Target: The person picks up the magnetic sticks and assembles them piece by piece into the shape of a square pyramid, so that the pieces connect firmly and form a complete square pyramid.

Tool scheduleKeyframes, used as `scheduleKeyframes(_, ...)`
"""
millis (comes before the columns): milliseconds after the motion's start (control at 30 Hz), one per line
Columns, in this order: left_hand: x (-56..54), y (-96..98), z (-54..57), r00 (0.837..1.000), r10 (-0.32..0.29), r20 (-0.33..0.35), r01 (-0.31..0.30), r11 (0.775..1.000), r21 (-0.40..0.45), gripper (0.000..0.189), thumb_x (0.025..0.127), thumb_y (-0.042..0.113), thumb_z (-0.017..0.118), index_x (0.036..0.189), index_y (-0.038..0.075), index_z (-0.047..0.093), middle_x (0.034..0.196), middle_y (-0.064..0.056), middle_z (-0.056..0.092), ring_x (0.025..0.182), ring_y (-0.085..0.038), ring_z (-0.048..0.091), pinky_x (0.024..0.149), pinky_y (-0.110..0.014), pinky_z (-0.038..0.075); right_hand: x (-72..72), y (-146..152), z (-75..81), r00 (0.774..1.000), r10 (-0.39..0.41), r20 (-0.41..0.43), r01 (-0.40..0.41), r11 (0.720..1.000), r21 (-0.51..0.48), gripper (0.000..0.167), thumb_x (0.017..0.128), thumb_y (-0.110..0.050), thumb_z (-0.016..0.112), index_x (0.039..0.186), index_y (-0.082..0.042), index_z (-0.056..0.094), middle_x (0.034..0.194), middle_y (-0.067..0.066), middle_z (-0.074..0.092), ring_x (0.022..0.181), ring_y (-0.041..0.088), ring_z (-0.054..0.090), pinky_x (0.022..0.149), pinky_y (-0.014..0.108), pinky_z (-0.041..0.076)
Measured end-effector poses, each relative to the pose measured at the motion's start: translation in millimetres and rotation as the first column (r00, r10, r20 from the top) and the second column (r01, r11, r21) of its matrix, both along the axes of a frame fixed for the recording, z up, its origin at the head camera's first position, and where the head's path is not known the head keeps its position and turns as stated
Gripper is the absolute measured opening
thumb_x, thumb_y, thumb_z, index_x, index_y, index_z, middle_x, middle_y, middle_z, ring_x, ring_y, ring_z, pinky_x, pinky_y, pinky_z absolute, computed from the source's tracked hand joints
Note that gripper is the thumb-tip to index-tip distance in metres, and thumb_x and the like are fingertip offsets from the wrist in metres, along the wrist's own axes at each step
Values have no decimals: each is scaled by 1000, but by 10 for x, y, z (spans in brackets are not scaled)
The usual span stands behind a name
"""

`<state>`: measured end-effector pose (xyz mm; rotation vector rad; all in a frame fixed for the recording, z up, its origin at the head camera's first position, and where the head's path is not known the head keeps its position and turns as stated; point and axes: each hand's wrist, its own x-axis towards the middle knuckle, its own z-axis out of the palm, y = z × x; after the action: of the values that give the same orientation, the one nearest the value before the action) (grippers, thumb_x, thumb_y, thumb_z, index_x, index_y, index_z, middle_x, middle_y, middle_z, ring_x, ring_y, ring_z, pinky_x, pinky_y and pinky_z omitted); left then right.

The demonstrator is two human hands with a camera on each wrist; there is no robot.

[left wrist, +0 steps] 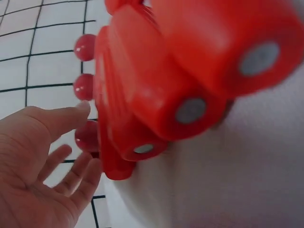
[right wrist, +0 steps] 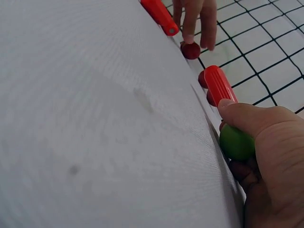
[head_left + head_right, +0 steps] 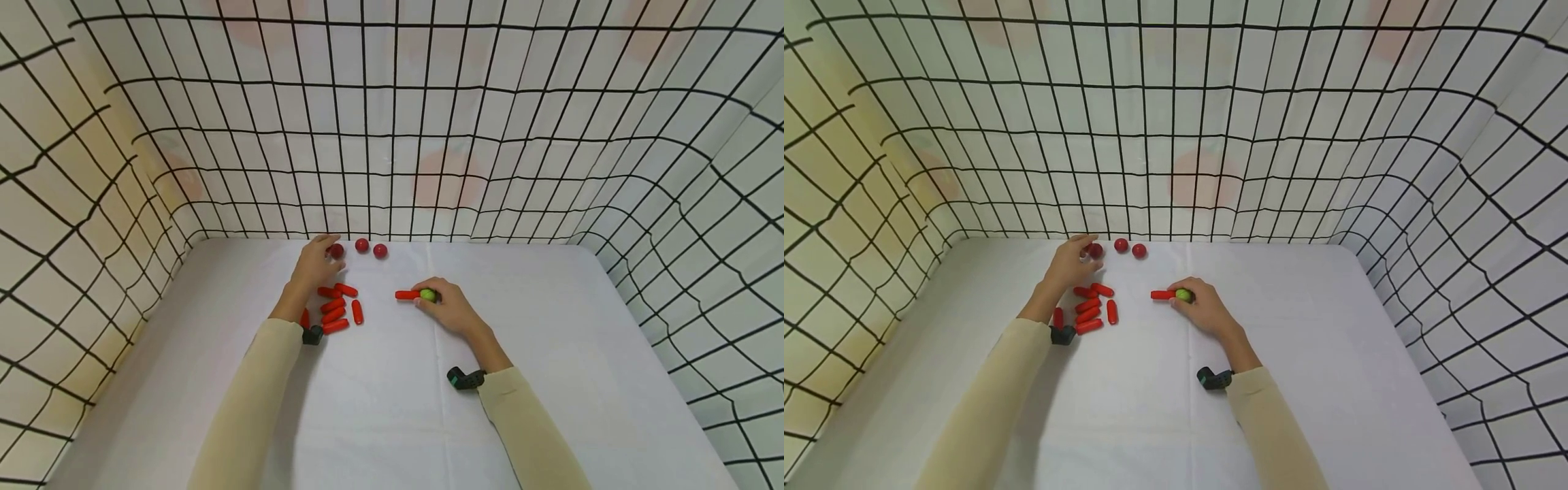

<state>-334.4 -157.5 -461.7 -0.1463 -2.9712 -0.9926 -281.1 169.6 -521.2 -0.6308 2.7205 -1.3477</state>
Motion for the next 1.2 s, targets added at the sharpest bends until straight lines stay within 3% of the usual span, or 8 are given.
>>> scheduleKeyframes(167, -10, -16, -58, 999, -36, 36, 37, 999, -20, 61, 96, 16, 72, 153, 10, 50, 159, -19, 41, 130, -37, 55, 112, -49, 48, 25, -30, -5, 1000, 0, 15, 0, 1000, 6, 24, 97, -26, 73, 121, -22, 72, 122, 1, 68, 108, 22, 56, 98, 39, 45)
scheduleKeyframes(400, 5, -32, -123, 999, -22, 46, 21, 999, 32, 42, 98, 14, 70, 139, 10, 62, 137, -19, 60, 119, -35, 56, 103, -47, 55, 45, -46, 8, 1000, 1, 5, -1, 1000, -4, 24, 97, -23, 73, 121, -20, 72, 120, 2, 69, 106, 23, 55, 95, 38, 45)
scheduleKeyframes(667, 225, -49, -60, 1000, 3, 7, -4, 986, 165, 37, 95, 18, 73, 130, 15, 61, 128, -12, 66, 116, -32, 61, 91, -45, 61, 3, -14, -2, 1000, -3, -1, 3, 1000, 1, 25, 97, -28, 73, 121, -22, 72, 122, 1, 69, 109, 22, 57, 98, 40, 46)
scheduleKeyframes(933, 444, 108, -76, 996, -88, -25, 92, 972, 217, 37, 93, 21, 76, 127, 14, 64, 120, -8, 70, 110, -28, 67, 96, -43, 59, 3, 10, 8, 1000, -32, -1, 32, 999, 12, 27, 97, -28, 73, 123, -23, 71, 126, 3, 67, 112, 24, 57, 100, 44, 48)
scheduleKeyframes(1067, 511, 194, -140, 982, -186, -40, 190, 962, 194, 43, 93, 18, 77, 134, 10, 64, 123, -9, 71, 111, -28, 69, 100, -43, 58, 18, -3, -1, 1000, -27, 11, 27, 1000, 3, 27, 97, -29, 72, 124, -23, 71, 127, 3, 67, 112, 24, 57, 100, 45, 49)
scheduleKeyframes(1200, 565, 297, -154, 970, -238, -53, 243, 956, 162, 43, 92, 17, 78, 133, 11, 68, 124, -9, 69, 110, -27, 69, 99, -41, 58, 26, -8, -11, 999, -28, 16, 29, 1000, -3, 27, 97, -28, 73, 123, -22, 71, 129, 3, 66, 115, 25, 57, 105, 47, 48)
